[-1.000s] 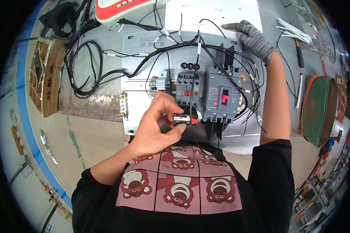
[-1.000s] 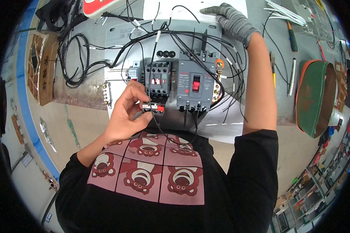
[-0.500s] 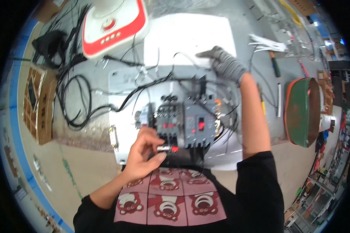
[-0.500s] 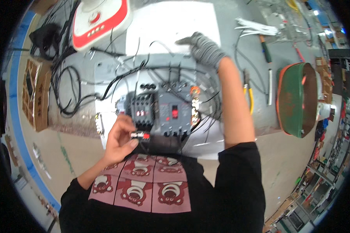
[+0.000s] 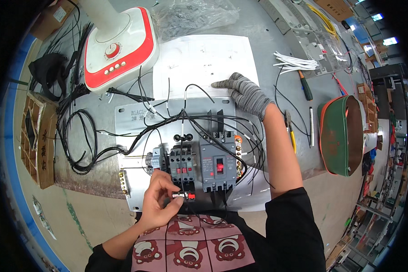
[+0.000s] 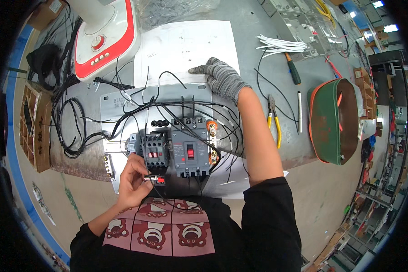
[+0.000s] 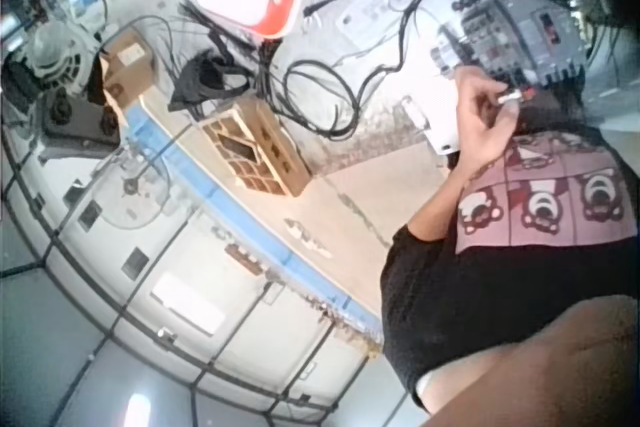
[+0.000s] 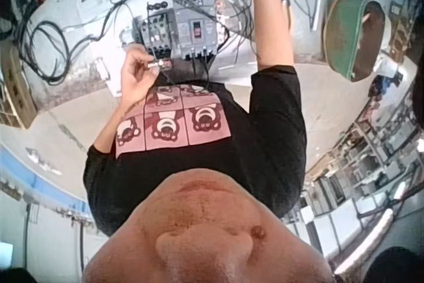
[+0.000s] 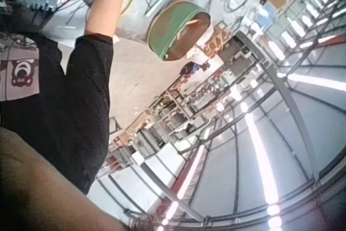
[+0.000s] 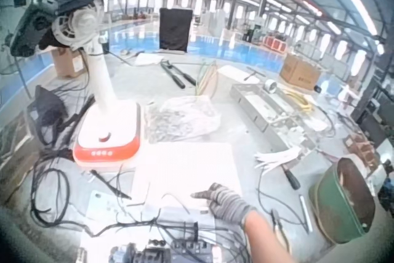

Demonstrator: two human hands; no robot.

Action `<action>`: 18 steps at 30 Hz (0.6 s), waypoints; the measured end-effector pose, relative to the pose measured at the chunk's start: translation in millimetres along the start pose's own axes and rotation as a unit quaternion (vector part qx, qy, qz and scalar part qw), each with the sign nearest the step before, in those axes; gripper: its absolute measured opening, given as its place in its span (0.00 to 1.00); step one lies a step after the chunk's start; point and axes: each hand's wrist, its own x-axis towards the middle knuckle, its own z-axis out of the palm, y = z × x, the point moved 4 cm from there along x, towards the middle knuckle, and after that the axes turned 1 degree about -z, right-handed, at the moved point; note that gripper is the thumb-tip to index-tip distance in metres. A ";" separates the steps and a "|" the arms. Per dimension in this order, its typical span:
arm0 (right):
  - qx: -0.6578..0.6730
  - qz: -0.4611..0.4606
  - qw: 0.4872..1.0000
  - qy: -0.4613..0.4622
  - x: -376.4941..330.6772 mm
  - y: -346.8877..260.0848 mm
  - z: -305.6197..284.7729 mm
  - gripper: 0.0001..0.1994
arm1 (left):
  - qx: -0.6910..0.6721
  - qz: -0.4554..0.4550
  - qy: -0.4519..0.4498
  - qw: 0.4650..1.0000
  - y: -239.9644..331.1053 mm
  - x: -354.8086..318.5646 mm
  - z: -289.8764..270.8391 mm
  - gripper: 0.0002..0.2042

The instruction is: The person connects black wires to terminals on a mounted electrical control unit, referencing a diagram on the table. They use pliers to strip wire ends and a screwdriver to tighten terminal screws, organizing the wiring as they proceed.

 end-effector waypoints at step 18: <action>0.071 0.140 0.967 0.202 -3.4 55.1 -11.0 0.18 | 0.037 -0.002 -0.015 0.999 5.7 3.7 0.8 0.13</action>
